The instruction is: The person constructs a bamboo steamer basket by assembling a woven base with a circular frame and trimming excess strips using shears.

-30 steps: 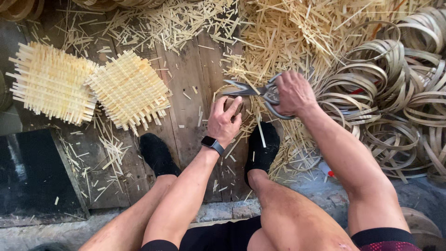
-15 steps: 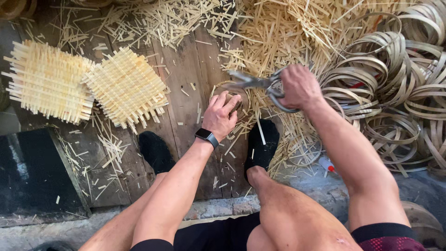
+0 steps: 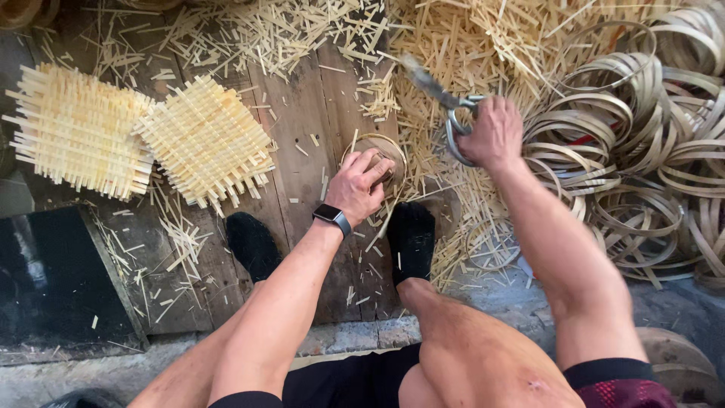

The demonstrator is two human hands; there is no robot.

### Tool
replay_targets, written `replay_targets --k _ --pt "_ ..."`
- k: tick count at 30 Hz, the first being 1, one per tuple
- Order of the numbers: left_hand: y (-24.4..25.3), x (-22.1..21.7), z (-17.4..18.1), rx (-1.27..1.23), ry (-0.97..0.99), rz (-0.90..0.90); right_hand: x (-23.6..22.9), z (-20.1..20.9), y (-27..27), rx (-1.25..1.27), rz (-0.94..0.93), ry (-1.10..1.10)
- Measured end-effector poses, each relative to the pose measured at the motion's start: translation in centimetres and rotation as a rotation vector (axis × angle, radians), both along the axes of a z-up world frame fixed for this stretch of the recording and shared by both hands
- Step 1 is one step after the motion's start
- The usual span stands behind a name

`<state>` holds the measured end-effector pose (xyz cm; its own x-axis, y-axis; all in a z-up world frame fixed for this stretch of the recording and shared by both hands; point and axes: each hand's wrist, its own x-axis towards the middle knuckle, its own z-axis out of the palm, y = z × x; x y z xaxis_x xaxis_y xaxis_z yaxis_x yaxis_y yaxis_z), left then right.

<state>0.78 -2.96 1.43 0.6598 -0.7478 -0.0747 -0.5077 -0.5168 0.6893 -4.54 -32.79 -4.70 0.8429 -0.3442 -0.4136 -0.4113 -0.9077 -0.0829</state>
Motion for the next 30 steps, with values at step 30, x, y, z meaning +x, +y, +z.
replay_targets --k 30 --pt "0.0 3.6 -8.0 0.234 0.489 0.367 2.9 1.3 6.6 0.989 -0.319 0.11"
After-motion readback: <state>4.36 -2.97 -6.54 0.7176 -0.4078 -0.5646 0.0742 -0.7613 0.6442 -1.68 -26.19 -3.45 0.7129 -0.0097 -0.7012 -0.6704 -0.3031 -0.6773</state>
